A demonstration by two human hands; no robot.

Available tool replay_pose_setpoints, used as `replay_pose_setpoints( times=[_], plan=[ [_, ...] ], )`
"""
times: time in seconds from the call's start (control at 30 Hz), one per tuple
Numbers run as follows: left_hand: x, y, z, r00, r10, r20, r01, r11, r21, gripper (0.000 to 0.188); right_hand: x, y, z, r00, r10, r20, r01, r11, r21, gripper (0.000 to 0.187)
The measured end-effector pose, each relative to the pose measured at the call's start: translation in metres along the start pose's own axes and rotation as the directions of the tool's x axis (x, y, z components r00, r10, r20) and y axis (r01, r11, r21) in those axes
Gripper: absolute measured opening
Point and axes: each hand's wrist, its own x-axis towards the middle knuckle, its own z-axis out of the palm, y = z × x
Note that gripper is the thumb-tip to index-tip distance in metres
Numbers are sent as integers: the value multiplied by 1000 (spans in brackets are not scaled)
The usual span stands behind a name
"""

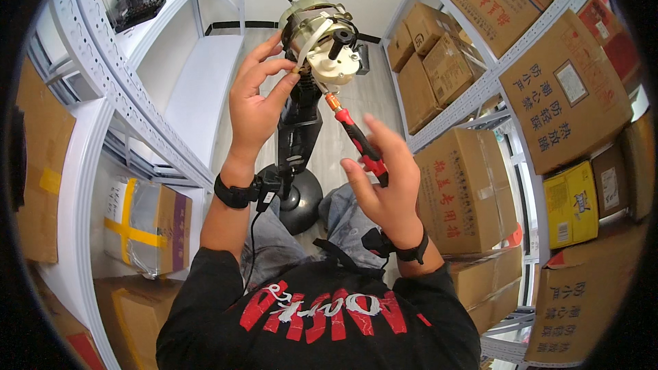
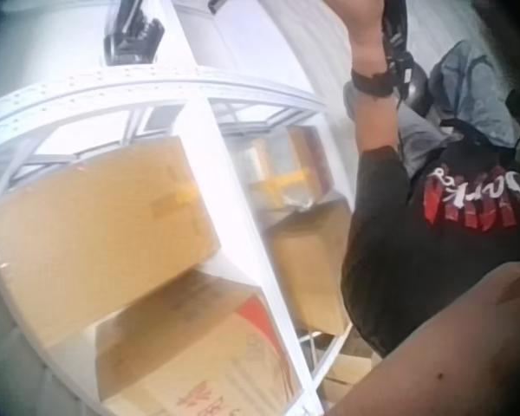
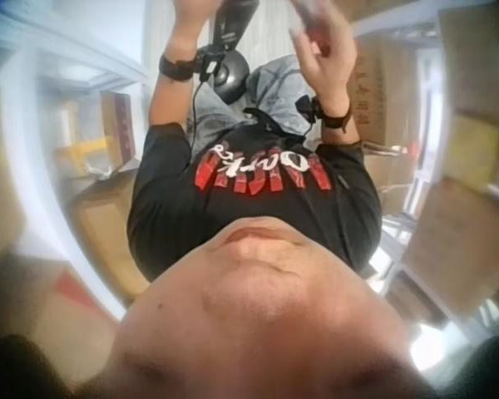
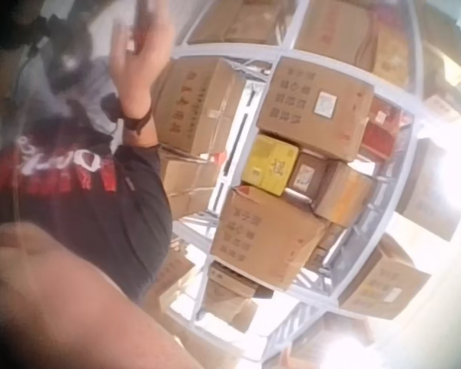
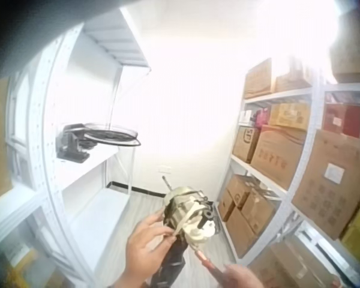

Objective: The person assembles a small electronic device by attaching a red component to a metallic housing, then fitting a black cylindrical cover. They use a screwdriver to tighten screws on the assembly and place the finished unit on a stand.

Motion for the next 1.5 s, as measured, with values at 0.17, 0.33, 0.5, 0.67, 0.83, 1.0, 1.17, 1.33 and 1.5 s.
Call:
replay_pose_setpoints(
  times=[0.17, 0.33, 0.5, 0.67, 0.83, 1.0, 1.17, 1.33, 1.5],
  plan=[
    [1, -1, 0, 1000, -1, 3, 1, 1000, -26, 13, -7, 6, -6, 993, 104, 59, -106, 994, 29, 35],
    [0, -1, 0, 1000, -4, -2, 4, 999, -41, 13, 0, 6, -2, 1000, 1, 13, -2, 999, 42, 29],
    [0, -2, 0, 1000, -1, 0, 1, 999, -35, 14, -7, 3, -9, 955, 294, 46, -297, 943, 148, 34],
    [-1, -1, -1, 1000, -17, -2, 17, 1000, -20, 14, 6, 17, -4, 975, -222, 2, 221, 968, -119, 37],
    [0, -3, -1, 1000, 2, 13, -2, 1000, -16, 15, -8, 4, -4, 973, 226, 50, -231, 964, 134, 38],
    [-1, -1, -2, 1000, -29, 8, 29, 999, -21, 15, 4, 15, -6, 955, -292, 52, 297, 935, -192, 45],
    [-2, 0, 1, 999, -44, -5, 44, 999, -29, 15, -11, 12, -4, 982, 165, 93, -178, 972, 155, 38],
    [-2, -1, 0, 999, -44, -3, 44, 998, -42, 15, 0, 19, -1, 981, -192, -13, 191, 979, -78, 32],
    [-1, -1, 0, 999, -37, -11, 36, 999, -36, 15, -6, 8, -1, 984, 166, 71, -177, 962, 209, 31]
  ],
)
